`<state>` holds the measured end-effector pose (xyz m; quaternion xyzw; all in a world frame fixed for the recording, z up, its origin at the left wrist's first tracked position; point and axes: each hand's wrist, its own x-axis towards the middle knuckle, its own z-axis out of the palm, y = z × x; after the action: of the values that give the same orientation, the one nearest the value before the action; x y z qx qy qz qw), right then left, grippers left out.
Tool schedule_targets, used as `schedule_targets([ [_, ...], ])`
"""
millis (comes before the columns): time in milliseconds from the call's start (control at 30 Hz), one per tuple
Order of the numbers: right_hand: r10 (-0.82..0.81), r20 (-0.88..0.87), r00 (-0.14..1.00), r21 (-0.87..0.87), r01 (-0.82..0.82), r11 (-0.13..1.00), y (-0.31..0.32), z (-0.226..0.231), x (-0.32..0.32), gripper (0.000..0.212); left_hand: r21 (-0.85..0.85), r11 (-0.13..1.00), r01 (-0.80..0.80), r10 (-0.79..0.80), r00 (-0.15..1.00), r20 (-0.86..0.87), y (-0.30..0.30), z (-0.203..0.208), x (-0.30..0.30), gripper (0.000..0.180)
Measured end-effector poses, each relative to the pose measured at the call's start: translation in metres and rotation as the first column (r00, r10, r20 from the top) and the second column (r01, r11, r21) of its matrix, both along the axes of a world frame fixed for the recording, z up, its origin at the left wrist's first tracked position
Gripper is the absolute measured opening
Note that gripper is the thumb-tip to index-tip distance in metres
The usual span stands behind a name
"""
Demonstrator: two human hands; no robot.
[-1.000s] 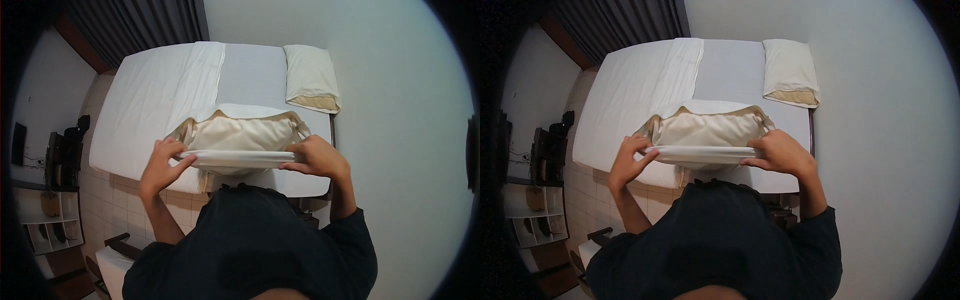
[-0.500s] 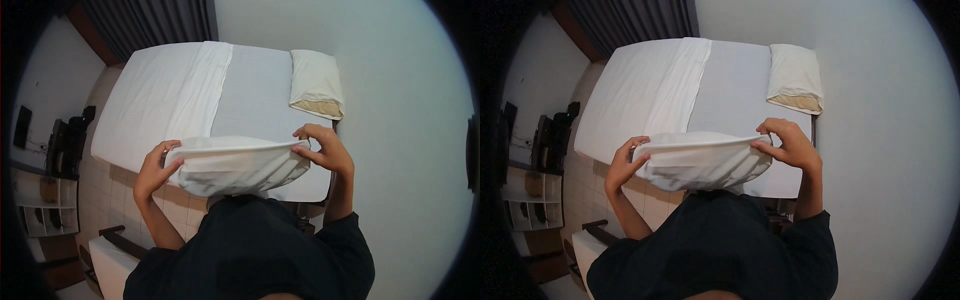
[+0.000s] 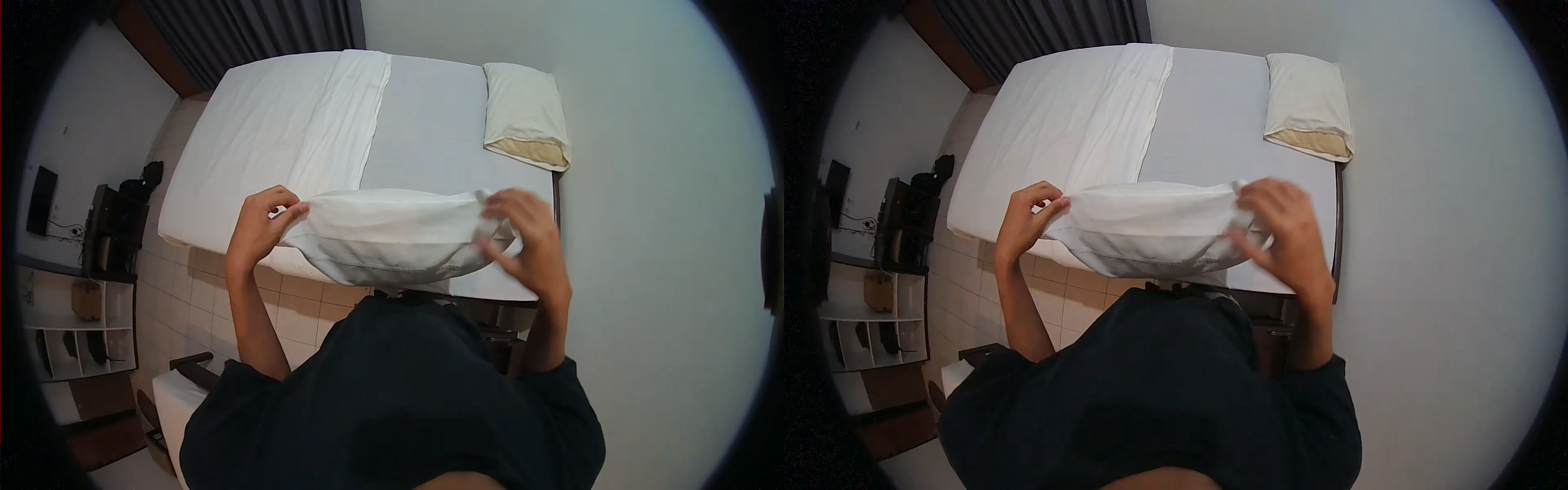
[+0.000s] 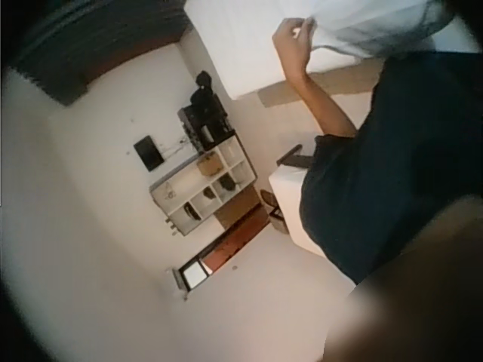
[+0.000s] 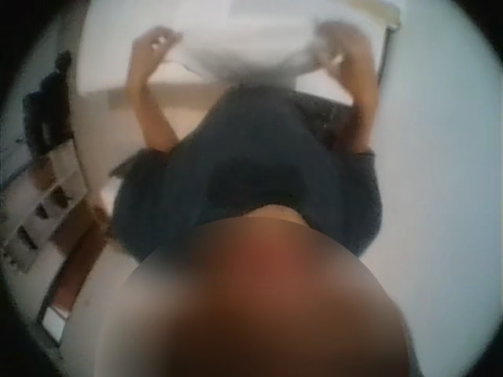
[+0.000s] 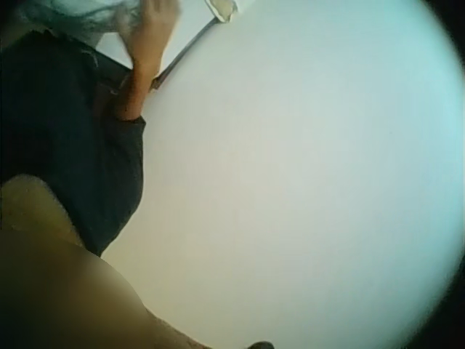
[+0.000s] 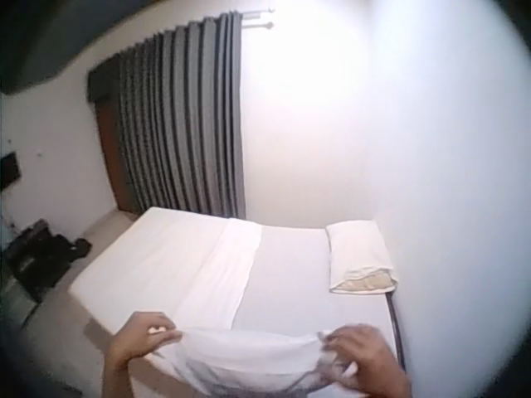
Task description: The person smooths the white bedsheet on a single bed and then places two pillows into white pillowcases. They adjust the pillowcases to fit the pillows and arrange the pillows at the head of the bed.
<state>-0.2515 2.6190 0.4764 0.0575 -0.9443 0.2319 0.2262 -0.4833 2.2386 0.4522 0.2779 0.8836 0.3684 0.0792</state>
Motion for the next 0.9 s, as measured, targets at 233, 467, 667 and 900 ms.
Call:
schedule_targets([
  [233, -0.099, 0.116, 0.988, 0.037, 0.096, 0.995, -0.037, -0.041, 0.029, 0.034, 0.179, 0.981, 0.076, -0.006, 0.932, -0.362, -0.013, 0.006, 0.033, 0.038],
  [467, -0.147, 0.167, 0.975, 0.037, 0.143, 0.989, -0.052, -0.062, 0.018, 0.035, -0.049, 0.980, 0.191, -0.182, 0.781, -0.598, -0.067, -0.043, 0.092, 0.042],
  [667, -0.114, 0.106, 0.988, -0.105, 0.126, 0.987, -0.069, -0.029, 0.014, 0.016, 0.140, 0.981, 0.134, -0.055, 0.886, -0.459, -0.107, -0.042, 0.070, 0.016],
  [900, -0.169, -0.064, 0.984, -0.010, 0.169, 0.986, -0.062, 0.008, 0.019, 0.017, 0.157, 0.966, 0.207, -0.069, 0.787, -0.613, -0.118, -0.021, 0.052, 0.017],
])
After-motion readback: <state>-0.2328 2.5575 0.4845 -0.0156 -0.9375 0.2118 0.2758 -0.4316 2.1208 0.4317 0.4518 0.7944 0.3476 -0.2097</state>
